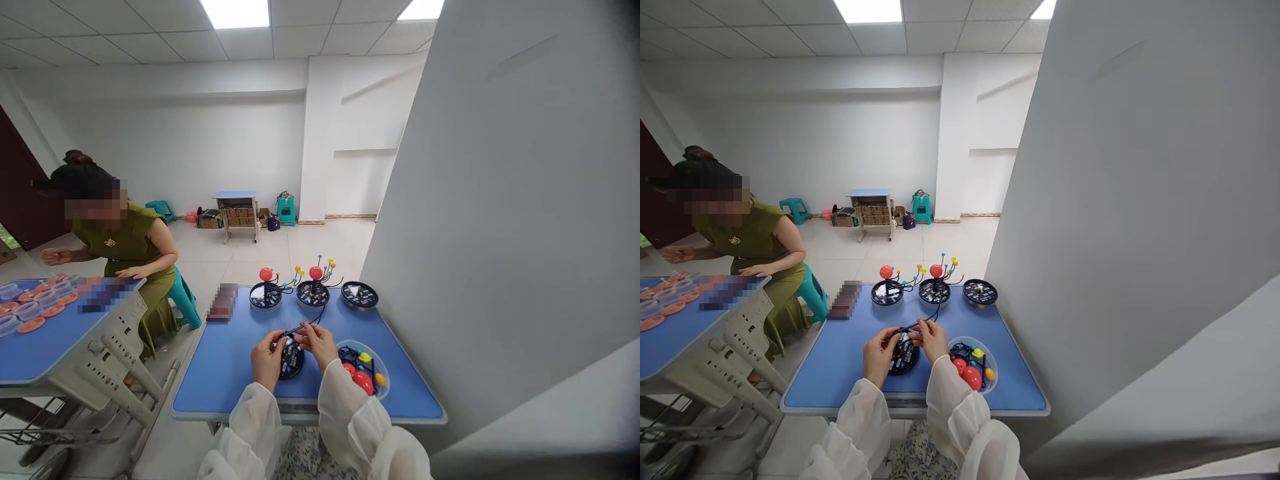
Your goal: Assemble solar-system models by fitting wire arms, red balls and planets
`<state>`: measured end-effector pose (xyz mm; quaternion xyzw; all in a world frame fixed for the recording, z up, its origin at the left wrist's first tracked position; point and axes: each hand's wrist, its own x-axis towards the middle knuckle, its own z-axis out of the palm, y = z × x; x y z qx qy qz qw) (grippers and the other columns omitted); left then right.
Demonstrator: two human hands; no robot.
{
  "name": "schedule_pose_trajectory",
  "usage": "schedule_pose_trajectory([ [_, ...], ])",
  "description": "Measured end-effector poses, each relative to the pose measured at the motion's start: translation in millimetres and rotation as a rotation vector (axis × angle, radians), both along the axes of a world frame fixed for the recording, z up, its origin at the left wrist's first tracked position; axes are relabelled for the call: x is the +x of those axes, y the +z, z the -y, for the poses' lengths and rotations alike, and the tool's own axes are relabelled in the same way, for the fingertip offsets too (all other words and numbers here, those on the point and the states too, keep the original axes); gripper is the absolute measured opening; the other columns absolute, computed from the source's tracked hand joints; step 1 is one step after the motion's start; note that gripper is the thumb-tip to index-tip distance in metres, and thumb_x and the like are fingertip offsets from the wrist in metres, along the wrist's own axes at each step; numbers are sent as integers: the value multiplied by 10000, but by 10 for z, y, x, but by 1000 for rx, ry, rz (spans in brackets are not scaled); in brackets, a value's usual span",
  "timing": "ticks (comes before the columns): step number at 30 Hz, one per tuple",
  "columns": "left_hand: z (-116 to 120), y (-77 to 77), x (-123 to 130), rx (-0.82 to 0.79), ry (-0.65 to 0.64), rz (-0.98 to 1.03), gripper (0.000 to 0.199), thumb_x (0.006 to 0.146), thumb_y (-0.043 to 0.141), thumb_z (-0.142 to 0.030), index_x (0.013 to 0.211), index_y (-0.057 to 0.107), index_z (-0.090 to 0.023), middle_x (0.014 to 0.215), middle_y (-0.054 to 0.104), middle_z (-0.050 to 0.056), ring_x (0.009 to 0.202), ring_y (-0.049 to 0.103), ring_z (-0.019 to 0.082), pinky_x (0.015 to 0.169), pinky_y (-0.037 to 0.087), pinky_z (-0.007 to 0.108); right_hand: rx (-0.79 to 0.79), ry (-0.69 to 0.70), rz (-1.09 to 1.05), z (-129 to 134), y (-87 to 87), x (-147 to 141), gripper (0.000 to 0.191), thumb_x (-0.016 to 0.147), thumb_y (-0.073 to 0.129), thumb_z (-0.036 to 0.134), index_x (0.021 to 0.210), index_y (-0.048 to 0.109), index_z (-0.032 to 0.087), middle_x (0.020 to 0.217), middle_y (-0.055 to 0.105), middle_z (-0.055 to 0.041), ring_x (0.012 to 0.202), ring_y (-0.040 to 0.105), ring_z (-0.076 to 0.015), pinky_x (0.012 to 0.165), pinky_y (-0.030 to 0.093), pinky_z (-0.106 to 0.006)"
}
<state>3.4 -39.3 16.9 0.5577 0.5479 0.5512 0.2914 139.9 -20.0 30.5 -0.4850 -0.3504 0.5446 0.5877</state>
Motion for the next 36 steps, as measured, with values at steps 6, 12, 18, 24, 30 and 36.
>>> schedule_pose_trajectory([
  [6,-10,25,-17,-18,-30,31,173,736,631,-328,812,737,-214,782,762,44,771,701,215,662,532,270,-59,44,-35,-52,-56,-98,295,665,718,457,720,613,187,625,690,-14,536,672,-160,434,494,-215],
  [12,-10,-22,-31,-23,-57,19,171,747,617,-320,814,729,-210,825,763,42,791,703,207,713,525,274,-76,64,15,-74,-94,-180,315,615,756,424,710,562,195,590,664,8,549,661,-148,425,469,-189],
  [18,15,-202,-70,-31,-1,-80,167,730,627,-319,785,725,-195,829,742,60,776,665,221,739,501,323,-108,98,214,-57,-199,-196,220,745,653,363,664,538,194,605,676,4,484,625,-121,396,445,-186],
  [24,1,-309,-117,-36,1,-186,168,736,597,-312,704,693,-178,849,718,72,763,640,217,740,483,339,-123,165,541,-14,-157,-81,326,827,558,296,523,565,177,459,629,-3,346,537,-112,387,414,-208],
  [30,-15,-323,-139,-51,-34,-263,200,737,589,-349,721,685,-175,747,707,52,668,639,201,678,488,321,-45,130,791,218,54,56,144,812,574,259,805,704,199,585,694,-5,487,641,-144,575,458,-236],
  [36,10,-315,-171,-66,-72,-299,249,746,567,-373,789,697,-166,755,714,56,656,654,200,676,509,326,132,3,959,594,64,575,281,867,462,365,842,706,229,682,732,-9,548,669,-157,596,477,-249],
])
